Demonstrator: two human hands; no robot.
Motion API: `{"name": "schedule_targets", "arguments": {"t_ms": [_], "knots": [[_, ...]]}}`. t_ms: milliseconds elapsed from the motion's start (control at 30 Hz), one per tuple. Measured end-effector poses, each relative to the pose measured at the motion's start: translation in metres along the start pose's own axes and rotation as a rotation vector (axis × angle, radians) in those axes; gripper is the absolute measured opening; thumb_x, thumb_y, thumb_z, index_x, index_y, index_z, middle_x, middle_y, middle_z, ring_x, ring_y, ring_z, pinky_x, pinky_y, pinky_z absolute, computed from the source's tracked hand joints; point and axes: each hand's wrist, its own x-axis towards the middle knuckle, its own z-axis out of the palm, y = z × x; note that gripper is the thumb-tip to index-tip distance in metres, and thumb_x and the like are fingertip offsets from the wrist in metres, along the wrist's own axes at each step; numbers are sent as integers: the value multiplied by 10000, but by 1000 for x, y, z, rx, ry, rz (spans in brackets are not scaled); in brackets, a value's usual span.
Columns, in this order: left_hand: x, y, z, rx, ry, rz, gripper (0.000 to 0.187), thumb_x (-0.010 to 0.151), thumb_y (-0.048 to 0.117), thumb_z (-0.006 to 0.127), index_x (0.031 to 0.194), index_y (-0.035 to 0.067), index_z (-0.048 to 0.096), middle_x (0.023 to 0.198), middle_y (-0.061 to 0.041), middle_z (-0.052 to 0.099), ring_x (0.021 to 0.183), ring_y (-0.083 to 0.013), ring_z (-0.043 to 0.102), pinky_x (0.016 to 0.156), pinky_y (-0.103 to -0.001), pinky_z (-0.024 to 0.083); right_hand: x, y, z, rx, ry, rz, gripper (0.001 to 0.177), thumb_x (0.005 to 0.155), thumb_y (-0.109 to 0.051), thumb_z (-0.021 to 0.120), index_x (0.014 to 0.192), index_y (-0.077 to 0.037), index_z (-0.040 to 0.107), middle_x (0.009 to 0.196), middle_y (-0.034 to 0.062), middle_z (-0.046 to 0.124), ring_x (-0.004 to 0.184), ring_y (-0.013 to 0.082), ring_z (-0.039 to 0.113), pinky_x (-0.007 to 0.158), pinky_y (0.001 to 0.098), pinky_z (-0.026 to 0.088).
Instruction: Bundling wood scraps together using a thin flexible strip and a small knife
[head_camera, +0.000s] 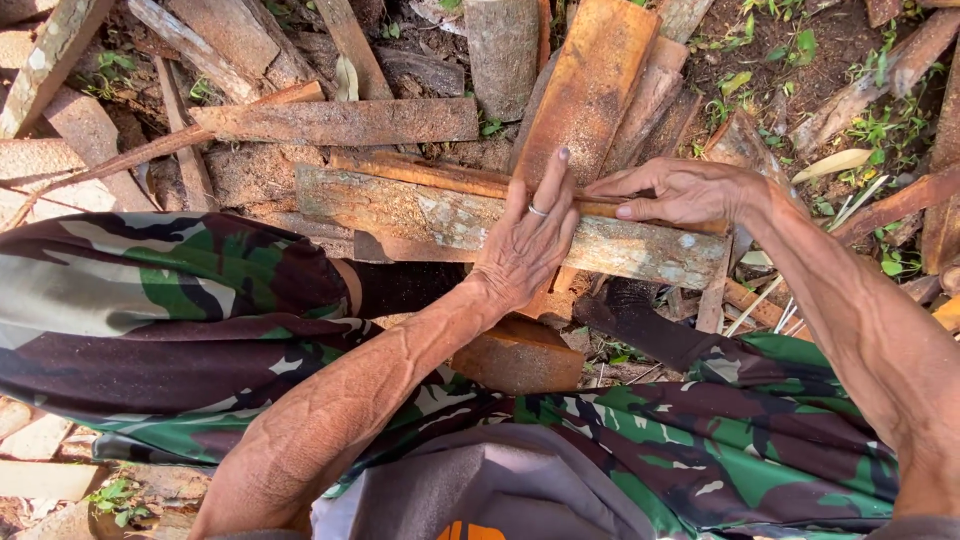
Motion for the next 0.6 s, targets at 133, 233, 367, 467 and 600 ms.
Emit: {"name": "schedule_targets", "arguments": {"t_ms": [133, 233, 367, 467, 600], "knots": [[4, 22, 73, -158, 5, 21, 361, 860, 203, 715, 1117, -21, 596, 1065, -314, 622, 1106, -471, 574, 982, -640, 361, -5, -1, 6, 49, 38, 9, 599, 956, -458, 506, 1460, -136, 537, 1516, 197, 498, 1411, 421, 434, 1138, 597, 344], [9, 30, 117, -238, 96, 60, 383, 798, 208, 706, 1029, -58, 558, 907, -344, 587, 909, -505, 589, 865, -671, 388, -7, 2, 3, 45, 80, 65, 632, 953, -516, 476, 1490, -184, 501, 1537, 174, 475, 1427, 420, 408, 1149, 596, 335], [4, 16, 101, -243, 47, 103, 557, 749, 328, 776, 1084, -61, 561, 992, -344, 563, 938, -481, 566, 851, -651, 371, -13, 45, 4, 35, 146, 188, 788, 917, -639, 466, 1521, -133, 450, 1521, 236, 454, 1437, 446, 367, 1165, 623, 290], [3, 7, 72, -250, -31, 91, 457, 841, 261, 695, 1154, -43, 558, 1147, -365, 553, 1058, -468, 548, 890, -618, 366, -29, 64, 17, 260, 257, 225, 832, 894, -705, 399, 1501, -145, 491, 1504, 222, 485, 1464, 457, 317, 1183, 646, 220], [5, 6, 65, -216, -85, 64, 609, 856, 361, 765, 1330, 65, 522, 1343, -296, 508, 1236, -424, 482, 971, -618, 382, -46, 47, 44, 606, 488, 158, 945, 798, -831, 329, 1495, -211, 482, 1516, 210, 464, 1503, 480, 204, 1188, 687, 93]]}}
